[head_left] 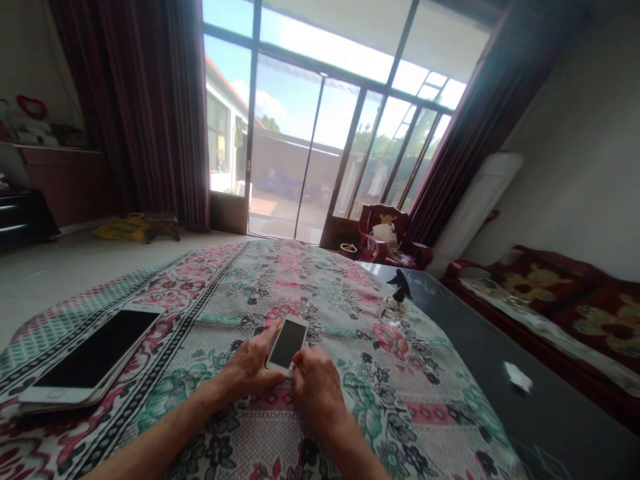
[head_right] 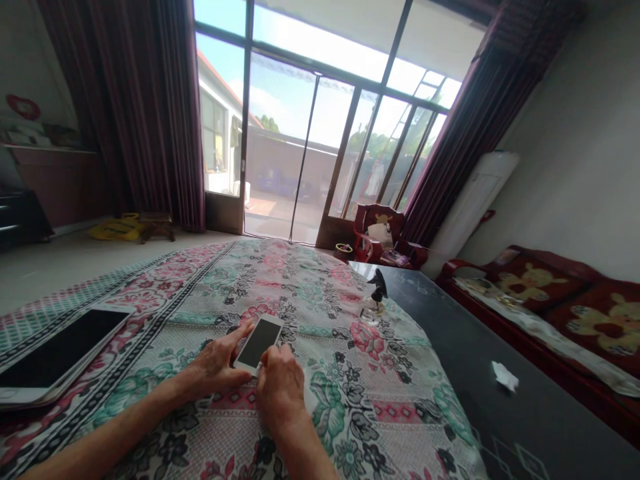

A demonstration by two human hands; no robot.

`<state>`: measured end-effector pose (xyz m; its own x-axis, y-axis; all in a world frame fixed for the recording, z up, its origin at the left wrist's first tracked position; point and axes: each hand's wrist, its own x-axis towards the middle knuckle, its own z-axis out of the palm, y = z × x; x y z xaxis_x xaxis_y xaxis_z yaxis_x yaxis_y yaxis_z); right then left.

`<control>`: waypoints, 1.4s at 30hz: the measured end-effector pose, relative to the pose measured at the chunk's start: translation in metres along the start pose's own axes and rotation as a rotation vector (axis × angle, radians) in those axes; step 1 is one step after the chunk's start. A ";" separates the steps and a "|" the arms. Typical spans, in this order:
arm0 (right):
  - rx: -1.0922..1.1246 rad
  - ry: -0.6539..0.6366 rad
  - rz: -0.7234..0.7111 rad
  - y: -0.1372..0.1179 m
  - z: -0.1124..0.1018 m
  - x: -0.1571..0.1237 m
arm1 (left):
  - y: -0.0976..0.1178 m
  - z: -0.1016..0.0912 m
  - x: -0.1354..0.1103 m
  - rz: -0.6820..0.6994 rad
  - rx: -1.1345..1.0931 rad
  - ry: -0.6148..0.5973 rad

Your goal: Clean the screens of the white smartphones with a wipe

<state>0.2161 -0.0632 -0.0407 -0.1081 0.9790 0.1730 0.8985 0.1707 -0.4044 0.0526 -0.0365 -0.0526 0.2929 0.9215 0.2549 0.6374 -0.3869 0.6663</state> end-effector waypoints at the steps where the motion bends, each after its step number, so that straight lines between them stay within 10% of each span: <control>1: -0.001 -0.011 -0.006 0.000 0.000 -0.002 | 0.000 0.000 0.000 -0.002 -0.007 -0.013; 17: -0.102 0.096 0.065 0.014 0.000 0.082 | -0.012 -0.004 0.001 0.073 -0.088 -0.113; 42: -0.011 -0.015 -0.045 0.001 -0.001 -0.008 | -0.001 -0.008 -0.004 0.043 -0.118 -0.098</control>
<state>0.2184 -0.0709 -0.0413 -0.1547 0.9720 0.1770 0.8972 0.2132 -0.3867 0.0454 -0.0395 -0.0484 0.3897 0.8945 0.2192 0.5367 -0.4139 0.7353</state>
